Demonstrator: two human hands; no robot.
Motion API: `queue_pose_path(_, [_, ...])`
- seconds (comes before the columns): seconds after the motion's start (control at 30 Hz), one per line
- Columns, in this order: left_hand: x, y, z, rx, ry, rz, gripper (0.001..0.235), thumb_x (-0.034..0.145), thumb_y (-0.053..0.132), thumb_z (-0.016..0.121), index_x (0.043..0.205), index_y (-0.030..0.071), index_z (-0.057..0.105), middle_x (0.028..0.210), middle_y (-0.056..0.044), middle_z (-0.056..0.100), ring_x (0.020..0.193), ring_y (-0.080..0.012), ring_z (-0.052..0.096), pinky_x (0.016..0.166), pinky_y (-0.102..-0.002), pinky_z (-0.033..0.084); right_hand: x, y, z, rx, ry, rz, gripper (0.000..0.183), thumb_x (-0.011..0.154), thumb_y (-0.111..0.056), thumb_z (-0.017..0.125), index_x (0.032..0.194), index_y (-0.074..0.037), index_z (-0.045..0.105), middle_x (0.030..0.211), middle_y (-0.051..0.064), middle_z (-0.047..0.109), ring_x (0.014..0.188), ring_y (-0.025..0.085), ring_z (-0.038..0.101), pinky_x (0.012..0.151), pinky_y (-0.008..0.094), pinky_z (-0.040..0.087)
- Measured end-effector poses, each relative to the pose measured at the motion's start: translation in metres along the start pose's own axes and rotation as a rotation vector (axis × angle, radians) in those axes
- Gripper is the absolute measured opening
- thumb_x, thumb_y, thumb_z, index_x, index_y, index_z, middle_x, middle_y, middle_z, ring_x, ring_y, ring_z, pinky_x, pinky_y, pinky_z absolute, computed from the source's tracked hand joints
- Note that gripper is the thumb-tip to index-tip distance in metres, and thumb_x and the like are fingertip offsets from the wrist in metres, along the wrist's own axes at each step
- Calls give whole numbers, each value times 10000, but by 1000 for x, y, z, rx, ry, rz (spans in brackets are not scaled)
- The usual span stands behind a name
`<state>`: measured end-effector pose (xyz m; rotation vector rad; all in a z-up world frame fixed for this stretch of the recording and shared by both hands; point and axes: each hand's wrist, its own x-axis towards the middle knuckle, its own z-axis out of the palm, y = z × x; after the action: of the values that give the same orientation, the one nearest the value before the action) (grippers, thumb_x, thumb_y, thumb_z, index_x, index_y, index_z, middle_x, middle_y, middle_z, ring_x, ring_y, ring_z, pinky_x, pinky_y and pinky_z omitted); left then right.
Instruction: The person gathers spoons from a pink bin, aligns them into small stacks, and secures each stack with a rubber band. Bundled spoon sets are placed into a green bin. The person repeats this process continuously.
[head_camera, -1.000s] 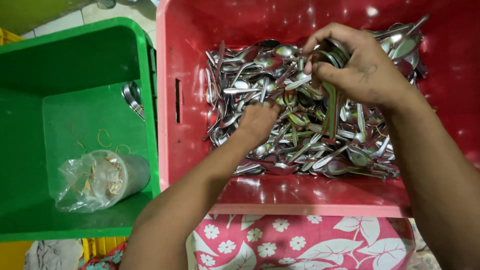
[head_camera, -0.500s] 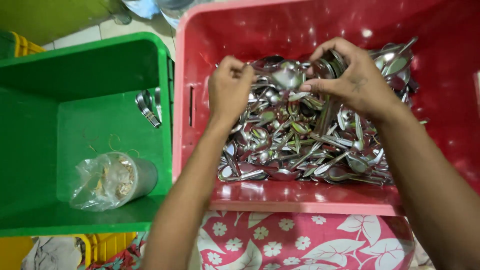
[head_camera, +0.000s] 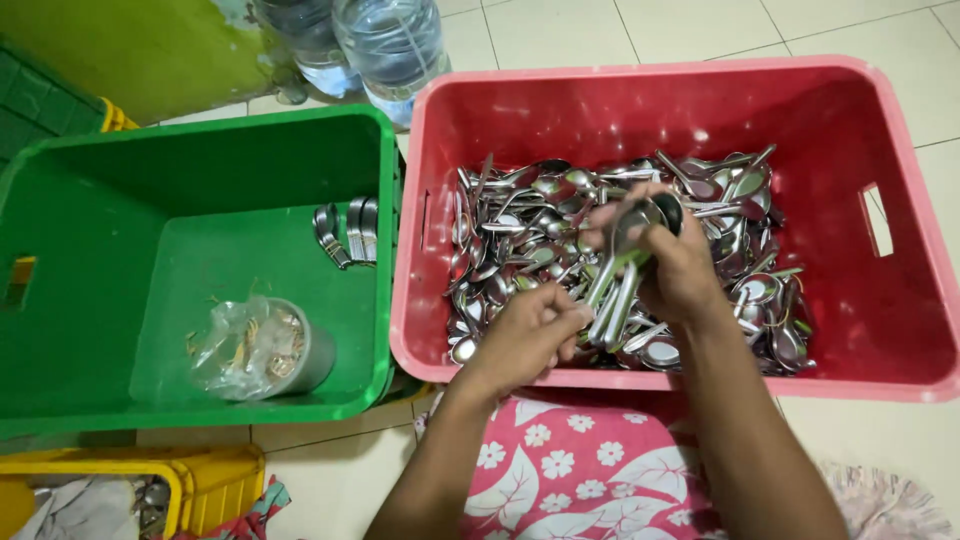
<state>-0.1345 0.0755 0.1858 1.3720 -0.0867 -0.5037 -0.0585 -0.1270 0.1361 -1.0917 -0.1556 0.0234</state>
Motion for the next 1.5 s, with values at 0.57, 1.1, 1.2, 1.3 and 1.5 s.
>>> queue_pose_path(0.57, [-36, 39, 13, 730, 280, 151, 489, 978, 523, 493, 1169, 88, 606, 1020, -198, 667, 1018, -493, 647, 815, -583, 513, -19, -3, -41, 427, 230, 21, 428, 840, -87, 524, 1231, -237, 612, 1103, 64, 691, 896, 162, 646, 689, 257, 567])
queue_pose_path(1.1, [18, 24, 47, 811, 257, 363, 613, 991, 552, 391, 1340, 54, 468, 1163, -247, 538, 1134, -570, 561, 851, -704, 491, -17, -8, -13, 232, 405, -97, 390, 866, -41, 529, 1199, -242, 505, 1230, 44, 611, 916, 153, 612, 663, 251, 571])
queue_pose_path(1.2, [46, -1, 47, 843, 170, 279, 524, 1025, 498, 383, 1257, 59, 551, 1023, -258, 655, 1015, -530, 658, 806, -676, 508, -20, -10, -4, 113, 440, -115, 347, 869, -58, 528, 1173, -210, 461, 1193, 70, 616, 897, 161, 660, 634, 247, 553])
queue_pose_path(1.3, [51, -7, 40, 936, 138, 168, 562, 1036, 541, 308, 1010, 110, 669, 904, -191, 712, 903, -478, 713, 765, -632, 538, -26, -5, -9, 262, 415, -79, 256, 933, -125, 585, 1170, -174, 503, 1119, 118, 659, 874, 183, 666, 609, 287, 597])
queue_pose_path(1.5, [52, 0, 33, 932, 165, 105, 689, 1027, 534, 264, 844, 79, 748, 730, -226, 726, 828, -488, 723, 739, -613, 532, -29, -11, 7, 263, 279, -55, 400, 1049, -410, 525, 1370, -182, 454, 1080, 63, 631, 888, 157, 658, 726, 326, 641])
